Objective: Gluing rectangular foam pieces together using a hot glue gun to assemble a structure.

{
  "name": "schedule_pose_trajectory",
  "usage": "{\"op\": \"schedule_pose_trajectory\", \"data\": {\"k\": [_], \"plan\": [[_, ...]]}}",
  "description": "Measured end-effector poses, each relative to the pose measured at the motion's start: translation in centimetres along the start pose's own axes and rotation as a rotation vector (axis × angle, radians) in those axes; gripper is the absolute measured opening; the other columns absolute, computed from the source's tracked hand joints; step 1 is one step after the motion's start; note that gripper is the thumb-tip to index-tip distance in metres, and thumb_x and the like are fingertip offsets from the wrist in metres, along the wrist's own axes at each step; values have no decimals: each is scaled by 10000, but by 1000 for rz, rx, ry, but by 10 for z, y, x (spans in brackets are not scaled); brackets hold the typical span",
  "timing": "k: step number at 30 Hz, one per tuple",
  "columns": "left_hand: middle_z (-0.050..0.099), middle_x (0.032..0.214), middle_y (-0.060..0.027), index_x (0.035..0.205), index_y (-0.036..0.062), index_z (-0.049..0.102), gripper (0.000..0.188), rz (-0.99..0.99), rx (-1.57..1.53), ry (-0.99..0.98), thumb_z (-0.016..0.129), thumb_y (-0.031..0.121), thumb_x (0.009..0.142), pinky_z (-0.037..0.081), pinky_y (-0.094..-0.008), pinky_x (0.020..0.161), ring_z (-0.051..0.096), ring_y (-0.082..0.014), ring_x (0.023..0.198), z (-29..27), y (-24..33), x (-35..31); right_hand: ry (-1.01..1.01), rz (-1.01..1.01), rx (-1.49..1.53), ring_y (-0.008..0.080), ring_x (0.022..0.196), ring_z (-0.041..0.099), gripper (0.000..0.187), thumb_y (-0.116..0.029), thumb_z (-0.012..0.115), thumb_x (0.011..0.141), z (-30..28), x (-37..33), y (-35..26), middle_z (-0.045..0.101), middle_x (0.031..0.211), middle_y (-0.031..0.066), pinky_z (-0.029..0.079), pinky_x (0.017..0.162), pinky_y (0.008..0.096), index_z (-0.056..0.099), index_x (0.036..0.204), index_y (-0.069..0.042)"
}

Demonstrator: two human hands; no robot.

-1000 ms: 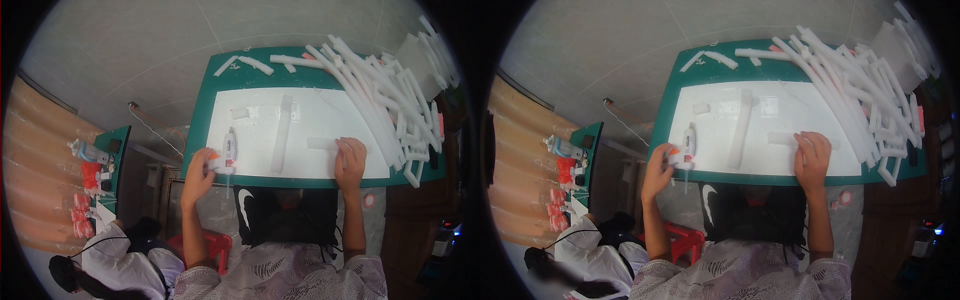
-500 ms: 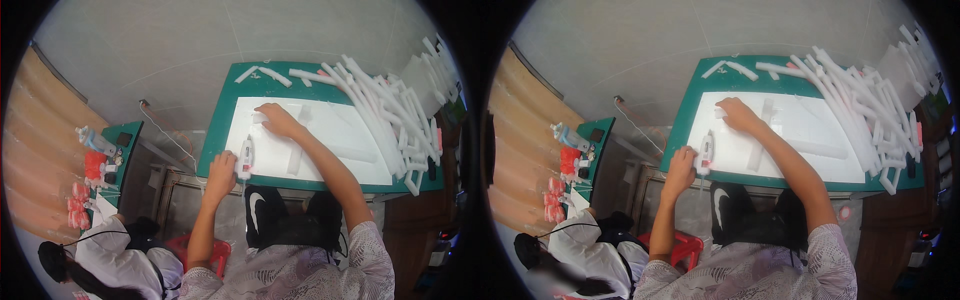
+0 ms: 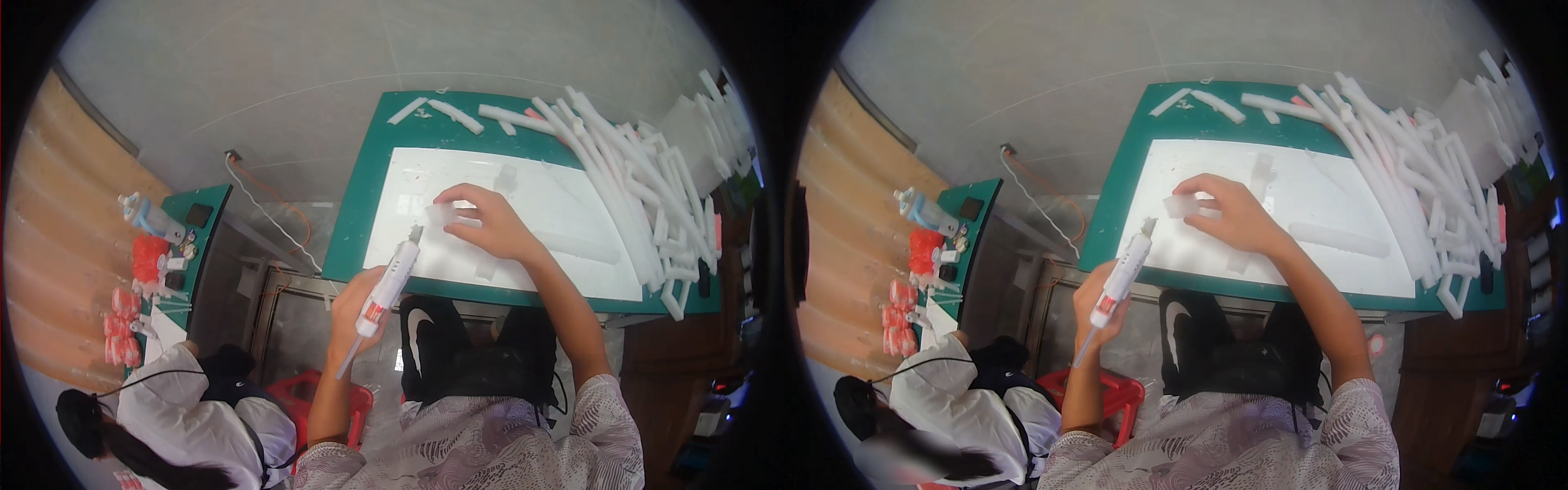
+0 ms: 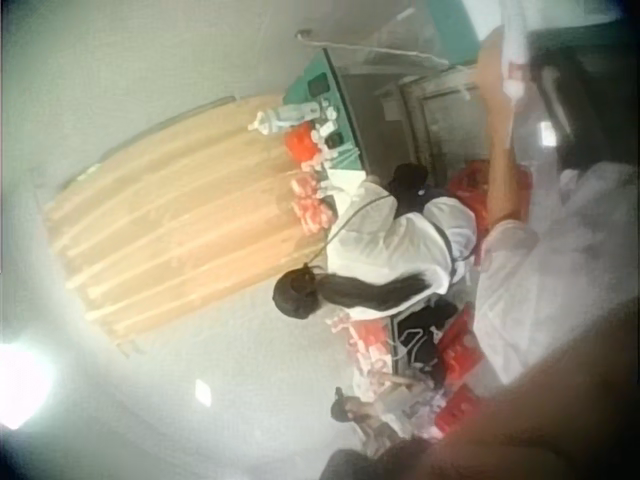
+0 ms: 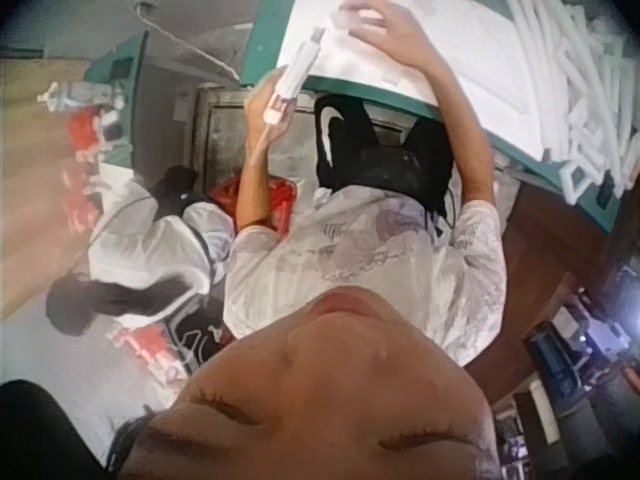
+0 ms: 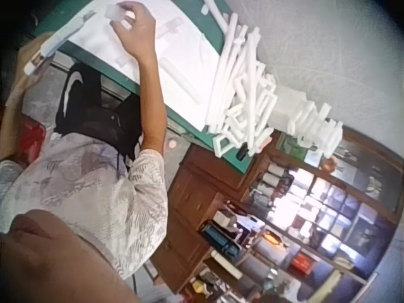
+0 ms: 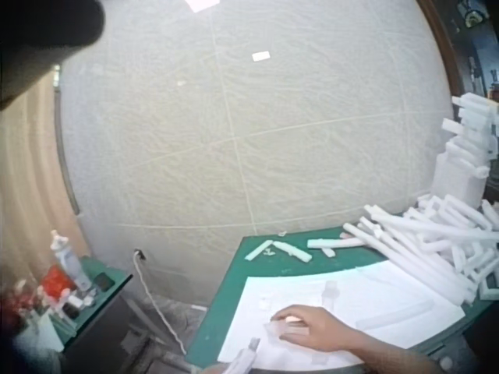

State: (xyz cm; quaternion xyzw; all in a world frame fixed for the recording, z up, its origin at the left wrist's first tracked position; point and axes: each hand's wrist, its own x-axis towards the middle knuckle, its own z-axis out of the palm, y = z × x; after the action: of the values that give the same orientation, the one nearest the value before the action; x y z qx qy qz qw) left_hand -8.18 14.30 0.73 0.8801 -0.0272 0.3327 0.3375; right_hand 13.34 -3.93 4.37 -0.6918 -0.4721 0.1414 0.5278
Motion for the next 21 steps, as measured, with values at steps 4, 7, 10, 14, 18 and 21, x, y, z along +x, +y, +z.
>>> {"op": "schedule_pose_trajectory", "data": {"k": [4, 7, 10, 14, 18, 21], "plan": [[669, 1038, -209, 1069, -43, 634, 371, 68, -58, -19, 665, -46, 699, 534, -366, 830, 675, -364, 929, 11, 7, 1, 95, -53, -14, 227, 1156, 594, 368, -15, 664, 805, -2, -26, -8, 600, 1196, 99, 529, 984, 368, 615, 1169, -40], [671, 1003, -203, 1035, -37, 640, 360, 89, -80, -38, 664, -53, 676, 536, -368, 799, 672, -364, 898, 20, 8, 2, 138, -68, -97, 226, 1137, 601, 367, -12, 667, 797, -8, -43, -15, 601, 1189, 94, 532, 968, 361, 617, 1159, -47], [668, 962, -195, 1000, -33, 644, 340, 93, -101, -56, 660, -50, 661, 534, -368, 770, 663, -365, 862, 27, 11, 5, 170, -106, -134, 227, 1119, 608, 361, -6, 667, 794, -11, -54, -14, 601, 1182, 92, 534, 950, 356, 621, 1149, -55], [656, 922, -190, 965, -31, 644, 314, 83, -102, -81, 654, -33, 652, 527, -369, 735, 647, -374, 820, 33, 12, 7, 198, -105, -132, 230, 1103, 613, 350, -4, 666, 797, -14, -63, -13, 603, 1171, 94, 532, 947, 350, 625, 1141, -53], [641, 886, -187, 937, -29, 638, 287, 81, -94, -97, 656, -23, 651, 515, -373, 701, 632, -373, 780, 39, 13, 10, 236, -129, -175, 239, 1082, 620, 339, -11, 672, 796, -18, -68, -7, 615, 1150, 101, 531, 934, 342, 632, 1130, -49], [618, 839, -179, 904, -26, 627, 263, 112, -85, -94, 662, -22, 643, 499, -373, 660, 611, -365, 733, 43, 15, 13, 244, -148, -203, 251, 1073, 621, 337, -16, 676, 794, -20, -70, -4, 621, 1141, 106, 529, 928, 343, 634, 1127, -45]]}}
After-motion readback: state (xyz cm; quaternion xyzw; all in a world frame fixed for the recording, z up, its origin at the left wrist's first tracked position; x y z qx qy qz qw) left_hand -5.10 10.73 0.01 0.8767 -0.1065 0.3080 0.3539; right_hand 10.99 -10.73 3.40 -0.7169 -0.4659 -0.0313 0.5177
